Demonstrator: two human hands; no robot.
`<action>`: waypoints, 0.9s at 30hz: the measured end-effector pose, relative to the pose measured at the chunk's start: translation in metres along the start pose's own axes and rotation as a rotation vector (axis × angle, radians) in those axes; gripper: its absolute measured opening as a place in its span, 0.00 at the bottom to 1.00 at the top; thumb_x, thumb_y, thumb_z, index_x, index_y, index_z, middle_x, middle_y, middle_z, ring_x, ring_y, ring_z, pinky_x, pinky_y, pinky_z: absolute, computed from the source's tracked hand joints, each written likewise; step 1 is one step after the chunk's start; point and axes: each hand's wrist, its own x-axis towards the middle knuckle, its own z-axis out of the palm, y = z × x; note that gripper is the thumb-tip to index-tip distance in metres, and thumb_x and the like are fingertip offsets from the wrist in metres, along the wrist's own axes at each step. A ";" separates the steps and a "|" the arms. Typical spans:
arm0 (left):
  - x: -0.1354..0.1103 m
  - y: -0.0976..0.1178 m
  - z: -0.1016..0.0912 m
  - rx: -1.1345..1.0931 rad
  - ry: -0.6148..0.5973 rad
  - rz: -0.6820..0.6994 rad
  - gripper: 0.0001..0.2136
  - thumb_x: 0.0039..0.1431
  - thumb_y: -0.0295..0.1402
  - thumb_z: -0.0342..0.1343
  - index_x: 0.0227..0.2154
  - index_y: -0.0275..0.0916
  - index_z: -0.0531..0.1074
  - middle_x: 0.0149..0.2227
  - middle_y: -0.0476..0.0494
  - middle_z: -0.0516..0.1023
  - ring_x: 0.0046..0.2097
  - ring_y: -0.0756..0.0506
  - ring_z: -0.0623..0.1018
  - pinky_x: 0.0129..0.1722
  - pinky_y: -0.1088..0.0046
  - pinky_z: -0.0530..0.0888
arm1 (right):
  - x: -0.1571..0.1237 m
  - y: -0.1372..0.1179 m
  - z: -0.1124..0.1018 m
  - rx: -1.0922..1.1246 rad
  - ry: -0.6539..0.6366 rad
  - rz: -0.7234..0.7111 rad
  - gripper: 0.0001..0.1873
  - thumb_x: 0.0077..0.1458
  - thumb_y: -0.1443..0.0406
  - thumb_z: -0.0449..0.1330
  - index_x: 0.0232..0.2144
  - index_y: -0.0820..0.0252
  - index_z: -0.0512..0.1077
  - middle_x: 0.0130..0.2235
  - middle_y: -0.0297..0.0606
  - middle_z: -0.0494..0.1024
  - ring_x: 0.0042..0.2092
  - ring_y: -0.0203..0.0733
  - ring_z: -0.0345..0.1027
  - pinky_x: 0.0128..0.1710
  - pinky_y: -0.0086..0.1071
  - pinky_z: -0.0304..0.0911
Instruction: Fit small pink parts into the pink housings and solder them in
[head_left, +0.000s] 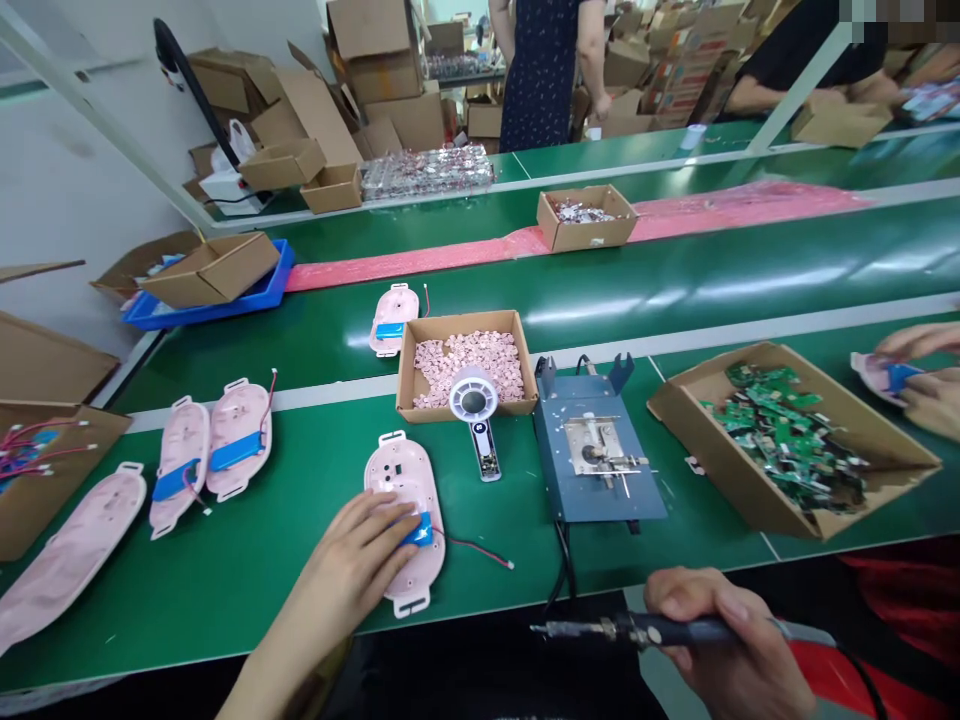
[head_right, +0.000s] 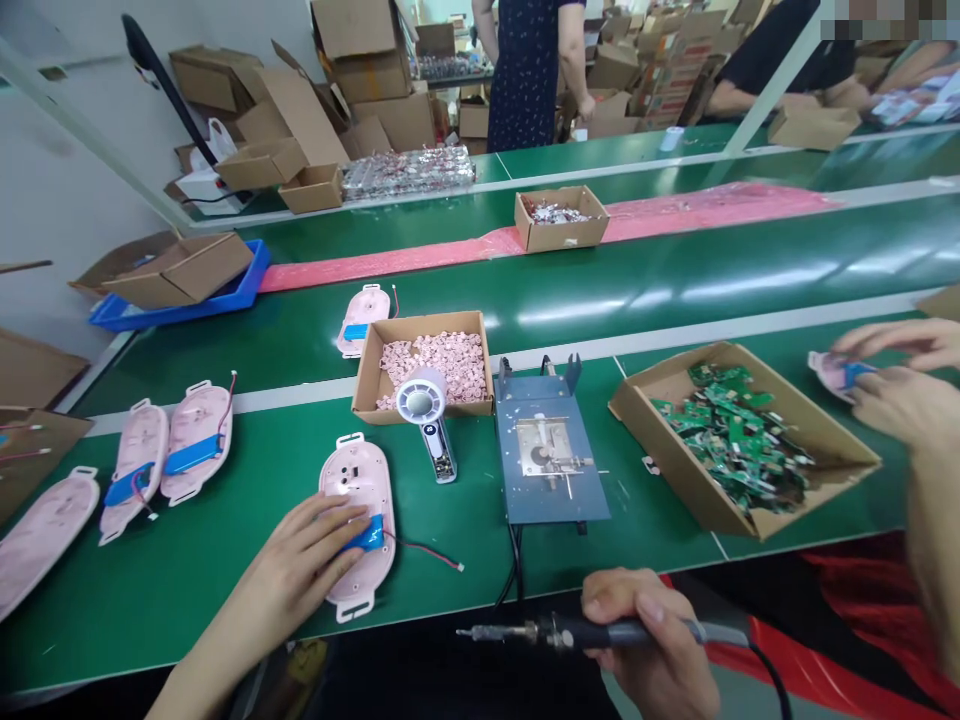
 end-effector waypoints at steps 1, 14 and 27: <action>0.010 -0.006 -0.001 -0.042 0.036 -0.026 0.12 0.73 0.31 0.56 0.56 0.38 0.72 0.54 0.46 0.78 0.59 0.43 0.72 0.61 0.62 0.68 | 0.001 -0.001 0.000 -0.008 0.011 -0.004 0.21 0.70 0.61 0.51 0.36 0.59 0.83 0.25 0.39 0.75 0.19 0.37 0.65 0.20 0.33 0.61; 0.217 -0.094 0.009 0.352 -0.622 -0.284 0.09 0.54 0.22 0.61 0.20 0.35 0.76 0.37 0.34 0.79 0.54 0.27 0.70 0.54 0.44 0.61 | -0.002 0.008 -0.005 0.002 0.017 -0.023 0.22 0.70 0.62 0.49 0.36 0.60 0.83 0.25 0.41 0.73 0.21 0.37 0.66 0.23 0.33 0.63; 0.198 -0.102 -0.021 0.153 -0.335 -0.410 0.15 0.73 0.36 0.47 0.55 0.38 0.73 0.45 0.44 0.82 0.43 0.43 0.79 0.45 0.65 0.72 | -0.008 0.012 -0.004 0.033 0.025 0.032 0.22 0.69 0.60 0.51 0.35 0.59 0.84 0.25 0.43 0.75 0.23 0.39 0.66 0.21 0.32 0.62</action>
